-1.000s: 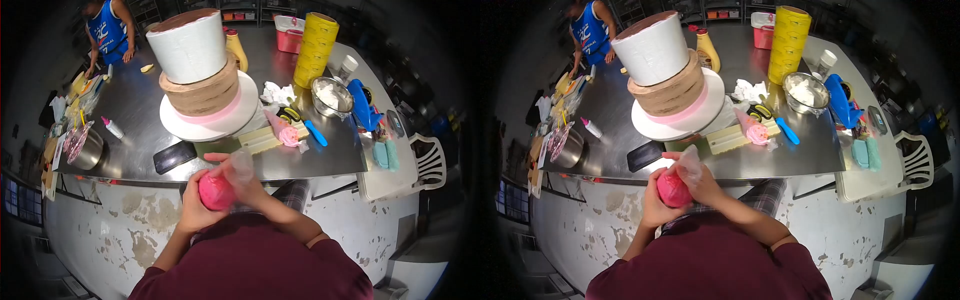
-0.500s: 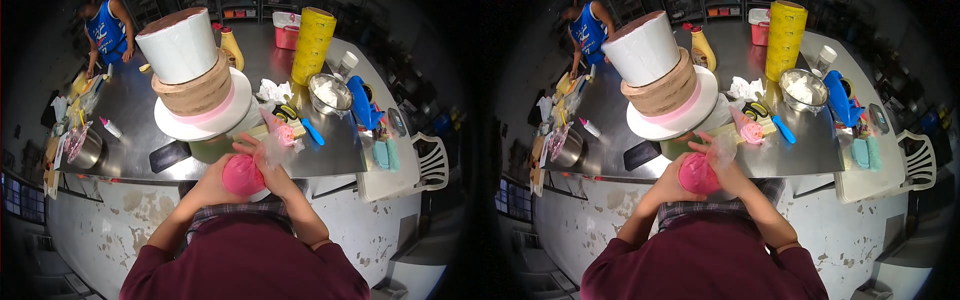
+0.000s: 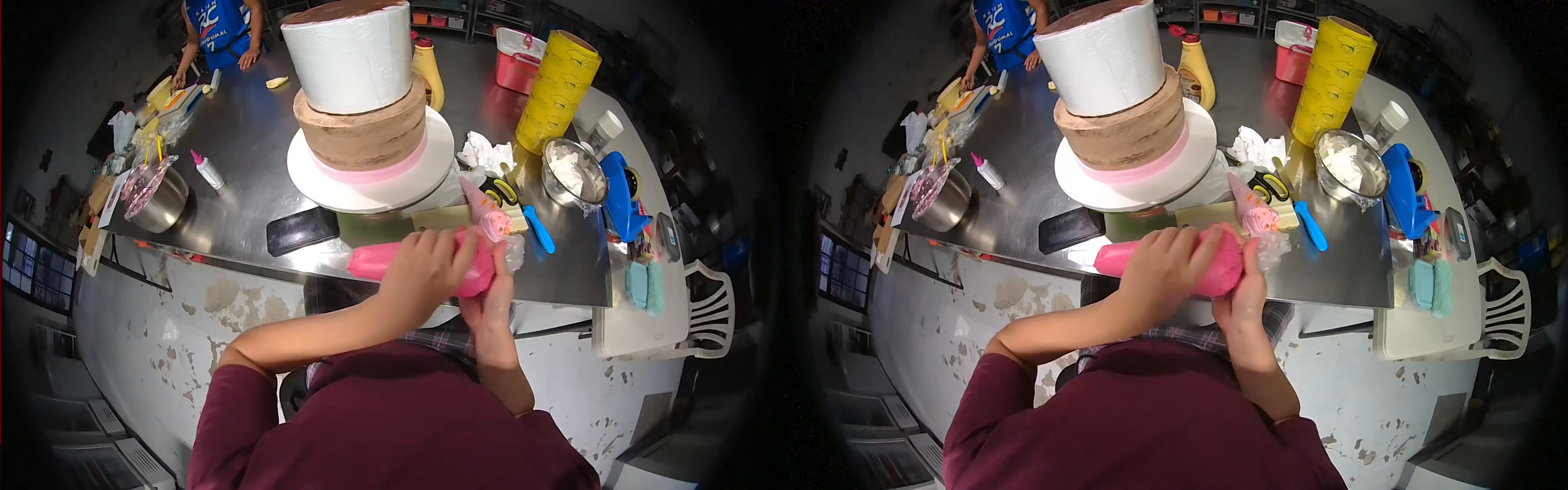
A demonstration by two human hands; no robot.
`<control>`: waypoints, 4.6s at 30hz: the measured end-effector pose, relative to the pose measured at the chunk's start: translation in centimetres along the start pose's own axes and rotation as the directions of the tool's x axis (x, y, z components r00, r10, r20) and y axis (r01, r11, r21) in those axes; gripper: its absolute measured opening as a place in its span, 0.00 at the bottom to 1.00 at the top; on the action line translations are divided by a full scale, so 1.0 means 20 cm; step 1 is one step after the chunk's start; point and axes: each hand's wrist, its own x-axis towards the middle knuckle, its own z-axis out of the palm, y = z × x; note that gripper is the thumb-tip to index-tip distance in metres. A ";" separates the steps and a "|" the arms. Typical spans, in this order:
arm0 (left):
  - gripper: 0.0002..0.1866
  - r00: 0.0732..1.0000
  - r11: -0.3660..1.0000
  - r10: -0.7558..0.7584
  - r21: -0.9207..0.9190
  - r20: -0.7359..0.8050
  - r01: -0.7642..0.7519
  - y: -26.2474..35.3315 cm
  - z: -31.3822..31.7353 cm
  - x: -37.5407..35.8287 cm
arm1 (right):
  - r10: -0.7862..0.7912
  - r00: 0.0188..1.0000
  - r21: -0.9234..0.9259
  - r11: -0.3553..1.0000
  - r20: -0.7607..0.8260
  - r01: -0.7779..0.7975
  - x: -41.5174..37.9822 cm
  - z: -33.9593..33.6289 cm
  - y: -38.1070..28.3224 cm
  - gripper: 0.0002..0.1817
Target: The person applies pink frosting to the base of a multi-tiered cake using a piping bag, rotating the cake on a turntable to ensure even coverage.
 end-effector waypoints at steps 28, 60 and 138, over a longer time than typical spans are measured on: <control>0.23 0.934 0.908 -0.316 -0.337 -0.164 0.248 -0.30 0.39 -0.18 | -0.701 0.671 -0.166 0.712 -0.242 0.683 0.25 -0.14 -0.25 0.32; 0.12 0.796 0.857 -0.492 -0.356 -0.353 0.372 -0.39 0.39 -0.29 | -0.881 0.461 -0.403 0.462 -0.107 0.790 0.28 -0.06 -0.21 0.35; 0.16 0.874 0.908 -0.299 -0.396 -0.383 0.137 -0.33 0.43 -0.15 | -0.937 0.243 -0.342 0.149 0.251 0.928 0.19 -0.06 -0.05 0.34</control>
